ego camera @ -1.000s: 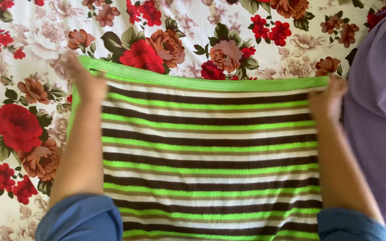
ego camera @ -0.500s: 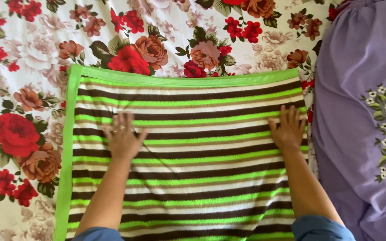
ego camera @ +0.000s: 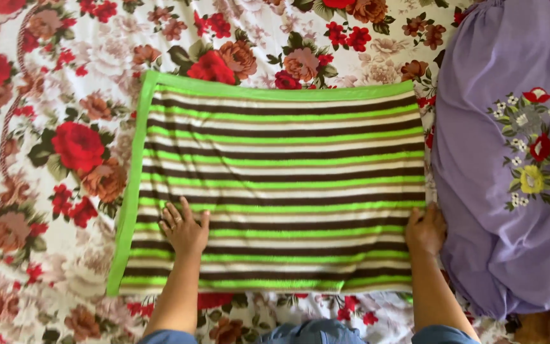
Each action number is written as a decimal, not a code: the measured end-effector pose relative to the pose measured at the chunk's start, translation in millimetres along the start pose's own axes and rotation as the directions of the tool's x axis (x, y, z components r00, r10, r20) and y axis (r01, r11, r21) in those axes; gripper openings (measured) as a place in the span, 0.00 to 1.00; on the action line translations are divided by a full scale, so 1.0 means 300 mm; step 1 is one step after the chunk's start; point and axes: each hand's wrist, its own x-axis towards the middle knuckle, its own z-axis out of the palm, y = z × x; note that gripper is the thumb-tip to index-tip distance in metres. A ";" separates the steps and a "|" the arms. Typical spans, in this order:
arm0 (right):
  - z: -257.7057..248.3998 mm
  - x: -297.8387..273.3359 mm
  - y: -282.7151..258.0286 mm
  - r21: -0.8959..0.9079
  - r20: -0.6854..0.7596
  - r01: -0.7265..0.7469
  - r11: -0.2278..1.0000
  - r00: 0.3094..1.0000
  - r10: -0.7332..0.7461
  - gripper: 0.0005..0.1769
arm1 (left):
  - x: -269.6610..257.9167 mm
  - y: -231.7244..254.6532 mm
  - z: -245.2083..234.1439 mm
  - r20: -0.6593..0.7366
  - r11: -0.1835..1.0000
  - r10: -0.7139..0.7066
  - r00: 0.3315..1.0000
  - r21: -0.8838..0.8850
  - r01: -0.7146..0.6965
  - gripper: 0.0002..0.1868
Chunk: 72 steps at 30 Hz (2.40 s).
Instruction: The person unfolds a green and brown striped towel on a floral bedspread, smooths it out, then folds it in half lengthwise and again widthwise. The folded towel is placed on a purple pillow next to a yellow pillow.
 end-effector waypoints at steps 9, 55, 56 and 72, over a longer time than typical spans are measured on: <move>-0.286 -0.186 0.023 -0.083 0.814 -0.391 0.916 0.503 0.289 0.58 | -0.118 -0.276 0.056 0.104 0.903 -0.415 0.904 -0.076 0.424 0.42; -0.912 -0.708 -2.230 0.924 0.361 -0.017 0.382 0.366 -0.858 0.31 | 0.340 -1.024 -0.139 0.014 0.996 0.079 0.997 0.039 -0.079 0.24; -0.896 -0.718 -2.324 0.918 0.357 0.032 0.394 0.363 -0.861 0.33 | 0.354 -1.046 -0.165 0.052 0.992 0.095 0.994 0.078 -0.099 0.26; -0.491 -0.667 -2.850 0.388 0.392 0.335 0.859 0.783 -0.483 0.06 | 0.728 -1.351 -0.034 -0.505 0.711 0.702 0.502 0.455 -0.536 0.08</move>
